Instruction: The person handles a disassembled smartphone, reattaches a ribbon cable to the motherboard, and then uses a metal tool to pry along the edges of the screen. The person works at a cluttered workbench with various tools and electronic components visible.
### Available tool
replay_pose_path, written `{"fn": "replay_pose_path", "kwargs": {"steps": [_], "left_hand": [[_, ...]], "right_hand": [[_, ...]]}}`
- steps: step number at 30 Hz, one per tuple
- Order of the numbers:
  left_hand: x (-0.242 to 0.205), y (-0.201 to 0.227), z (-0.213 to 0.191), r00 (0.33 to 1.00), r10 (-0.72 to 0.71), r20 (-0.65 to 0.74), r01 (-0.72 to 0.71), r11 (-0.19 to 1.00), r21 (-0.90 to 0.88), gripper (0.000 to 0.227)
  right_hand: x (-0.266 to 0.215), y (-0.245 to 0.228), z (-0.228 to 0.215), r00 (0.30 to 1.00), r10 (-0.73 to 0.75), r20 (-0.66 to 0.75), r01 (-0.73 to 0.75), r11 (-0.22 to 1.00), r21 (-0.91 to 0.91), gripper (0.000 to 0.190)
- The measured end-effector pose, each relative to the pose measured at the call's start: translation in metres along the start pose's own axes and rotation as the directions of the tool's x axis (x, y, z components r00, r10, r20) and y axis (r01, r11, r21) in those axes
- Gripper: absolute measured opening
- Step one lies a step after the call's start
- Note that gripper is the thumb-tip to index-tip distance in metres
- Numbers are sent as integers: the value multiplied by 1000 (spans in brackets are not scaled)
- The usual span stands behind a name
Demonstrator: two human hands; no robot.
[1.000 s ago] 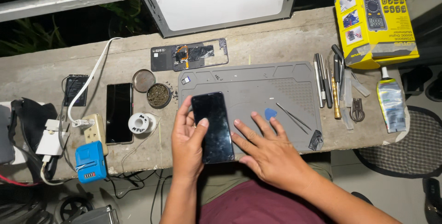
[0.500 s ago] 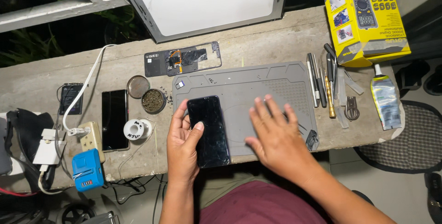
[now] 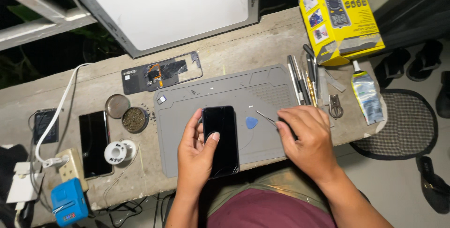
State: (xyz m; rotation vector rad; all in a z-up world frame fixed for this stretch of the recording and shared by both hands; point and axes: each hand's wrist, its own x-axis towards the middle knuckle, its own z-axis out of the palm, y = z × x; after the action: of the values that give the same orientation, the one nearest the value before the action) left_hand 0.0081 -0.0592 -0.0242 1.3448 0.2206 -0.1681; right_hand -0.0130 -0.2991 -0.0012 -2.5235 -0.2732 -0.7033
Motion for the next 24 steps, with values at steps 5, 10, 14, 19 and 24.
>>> {"fn": "replay_pose_path", "kwargs": {"steps": [5, 10, 14, 19, 24], "left_hand": [[-10, 19, 14, 991, 45, -130, -35, 996, 81, 68], [-10, 37, 15, 998, 0, -67, -22, 946, -325, 57], [2, 36, 23, 988, -122, -90, 101, 974, -204, 57], [3, 5, 21, 991, -56, -119, 54, 998, -16, 54], [3, -4, 10, 989, -24, -144, 34, 997, 68, 63]], "right_hand": [[-14, 32, -8, 995, 63, -80, -71, 993, -95, 11], [-9, 38, -17, 990, 89, -107, -99, 991, -92, 10], [-1, 39, -19, 988, 66, -139, -74, 996, -55, 9], [-3, 53, -9, 989, 111, -97, -124, 982, -142, 12], [2, 59, -3, 987, 150, -59, -157, 974, -165, 14]]}}
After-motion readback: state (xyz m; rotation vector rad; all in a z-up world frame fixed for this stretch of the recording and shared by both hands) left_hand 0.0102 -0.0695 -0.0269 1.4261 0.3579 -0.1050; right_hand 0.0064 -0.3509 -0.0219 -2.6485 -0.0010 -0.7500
